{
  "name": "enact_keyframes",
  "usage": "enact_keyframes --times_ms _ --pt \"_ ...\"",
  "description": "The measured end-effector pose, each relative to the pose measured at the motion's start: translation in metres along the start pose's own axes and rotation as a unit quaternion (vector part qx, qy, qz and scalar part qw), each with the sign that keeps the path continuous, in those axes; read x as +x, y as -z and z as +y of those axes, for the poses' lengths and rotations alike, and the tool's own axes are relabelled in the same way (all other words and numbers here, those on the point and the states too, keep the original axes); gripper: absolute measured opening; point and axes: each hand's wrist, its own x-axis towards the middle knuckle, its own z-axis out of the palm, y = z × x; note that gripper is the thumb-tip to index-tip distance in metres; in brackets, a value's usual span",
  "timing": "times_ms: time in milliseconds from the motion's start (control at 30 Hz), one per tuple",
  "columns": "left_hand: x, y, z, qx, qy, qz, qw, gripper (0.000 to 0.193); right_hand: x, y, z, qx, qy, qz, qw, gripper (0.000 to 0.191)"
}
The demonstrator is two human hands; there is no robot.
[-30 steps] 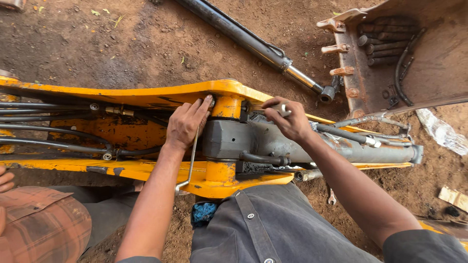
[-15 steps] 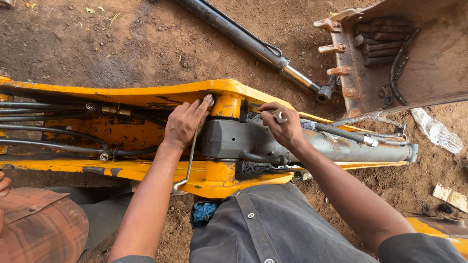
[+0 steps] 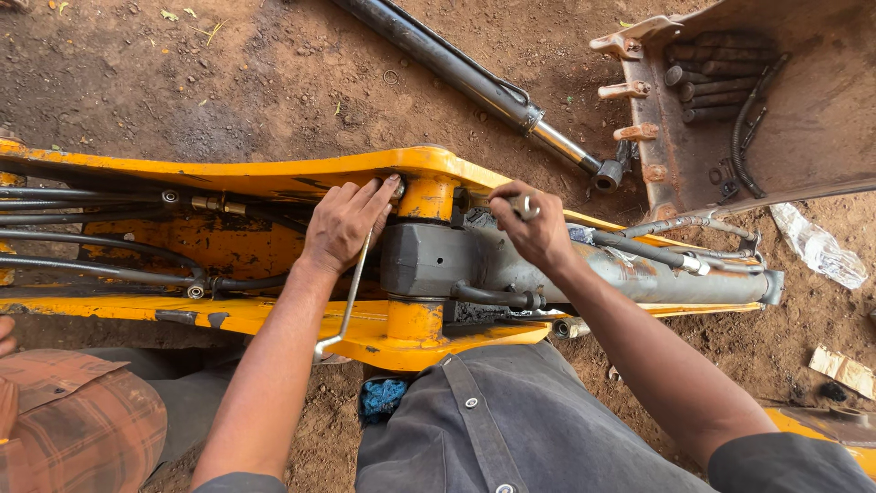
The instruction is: The person uses wrenches to loosen and adjust components on a yellow hydraulic excavator arm, working on hydraulic lines and cylinder mounts while another person assists.
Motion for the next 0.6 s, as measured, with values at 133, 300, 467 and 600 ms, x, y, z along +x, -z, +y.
enact_keyframes --times_ms 133,300,467,600 --pt "0.014 0.006 0.019 -0.048 0.096 -0.009 0.994 0.029 -0.029 -0.003 -0.004 0.036 0.149 -0.018 0.988 0.028" --pt "0.043 0.004 0.033 -0.008 0.319 -0.183 0.930 0.027 -0.053 -0.006 -0.011 -0.184 0.349 -0.003 0.919 0.041" --pt "0.059 -0.010 0.028 -0.065 0.396 -0.184 0.897 0.031 -0.056 0.013 0.005 -0.150 0.348 -0.065 0.923 0.039" --pt "0.042 -0.009 0.027 -0.046 0.314 -0.116 0.941 0.029 -0.052 0.025 0.025 -0.017 0.307 0.004 0.952 0.020"
